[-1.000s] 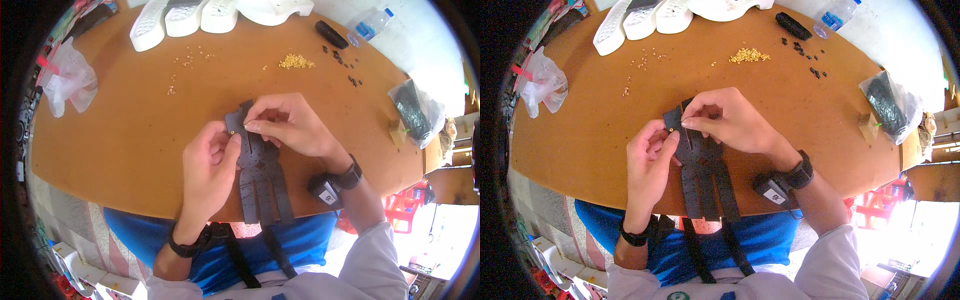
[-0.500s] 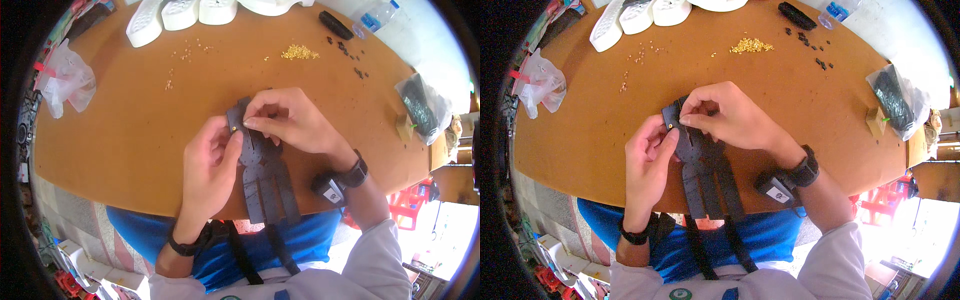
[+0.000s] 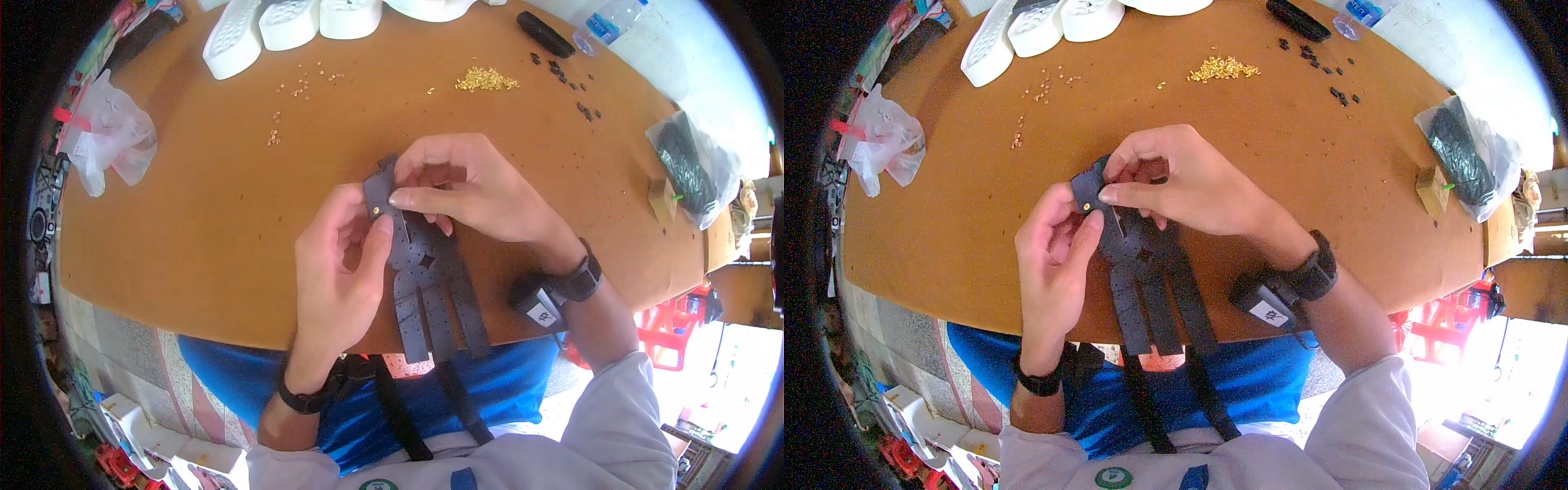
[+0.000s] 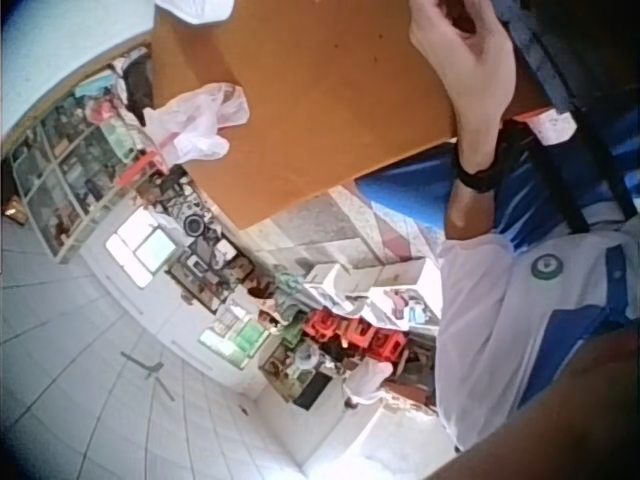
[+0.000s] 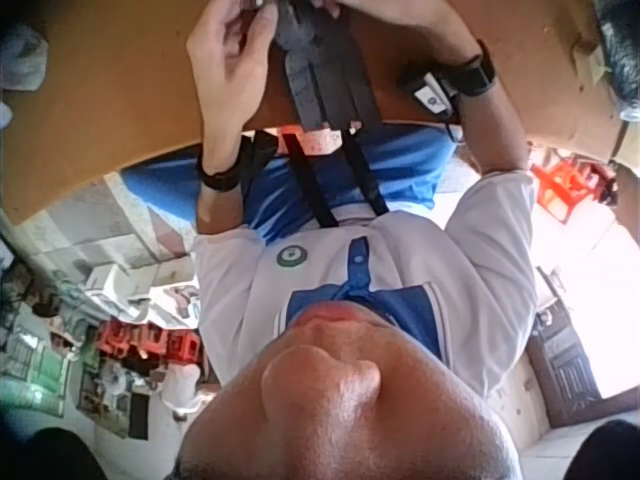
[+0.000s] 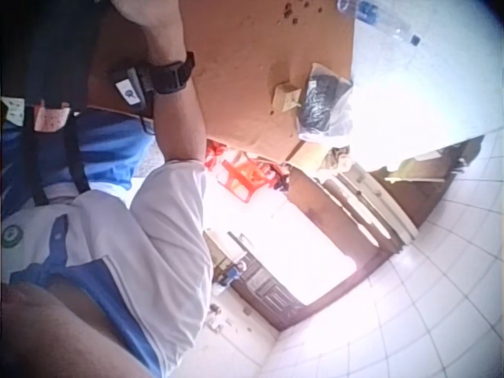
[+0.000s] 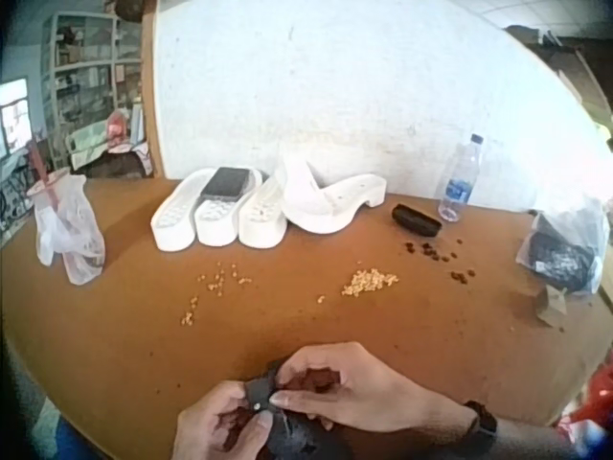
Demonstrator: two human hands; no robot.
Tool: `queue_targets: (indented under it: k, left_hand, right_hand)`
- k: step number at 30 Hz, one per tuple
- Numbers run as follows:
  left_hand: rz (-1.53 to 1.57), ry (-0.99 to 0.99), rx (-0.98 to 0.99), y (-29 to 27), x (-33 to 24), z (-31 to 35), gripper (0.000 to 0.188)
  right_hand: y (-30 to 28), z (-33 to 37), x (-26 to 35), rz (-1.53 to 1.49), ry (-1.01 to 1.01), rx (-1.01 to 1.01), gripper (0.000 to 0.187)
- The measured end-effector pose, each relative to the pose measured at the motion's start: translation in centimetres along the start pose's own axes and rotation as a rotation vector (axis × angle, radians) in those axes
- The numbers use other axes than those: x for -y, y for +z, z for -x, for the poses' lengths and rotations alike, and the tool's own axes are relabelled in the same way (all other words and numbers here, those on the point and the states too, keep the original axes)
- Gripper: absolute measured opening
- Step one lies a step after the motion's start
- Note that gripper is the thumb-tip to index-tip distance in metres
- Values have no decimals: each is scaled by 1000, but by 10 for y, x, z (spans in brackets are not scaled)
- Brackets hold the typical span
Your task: Adding decorative gold studs to black leather shoe components in a manufacturing workshop.
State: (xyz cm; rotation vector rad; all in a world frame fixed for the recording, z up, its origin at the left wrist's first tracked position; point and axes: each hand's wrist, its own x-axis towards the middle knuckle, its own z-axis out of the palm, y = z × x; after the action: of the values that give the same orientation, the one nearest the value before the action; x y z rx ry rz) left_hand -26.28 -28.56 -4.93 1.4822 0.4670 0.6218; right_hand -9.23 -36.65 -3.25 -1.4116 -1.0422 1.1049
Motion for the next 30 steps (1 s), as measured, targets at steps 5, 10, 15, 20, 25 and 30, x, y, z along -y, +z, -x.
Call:
queue_targets:
  k: [5,10,15,20,25,30]
  left_hand:
    - [79,-40,-1,2,0,0,16]
    - [88,-52,-7,4,-1,0,15]
    - [67,-62,-7,2,2,0,15]
    - [49,-75,-13,3,3,0,14]
    - [50,-77,-22,3,4,0,13]
    - [23,-84,-25,2,6,-1,12]
  right_hand:
    - [-7,2,5,-36,-14,-64,21]
    - [-7,4,7,61,2,14,18]
    - [-8,4,8,50,20,27,14]
    - [-7,6,7,101,15,-6,13]
    - [-8,6,4,61,0,-15,13]
    - [-20,8,8,1,-59,-203,19]
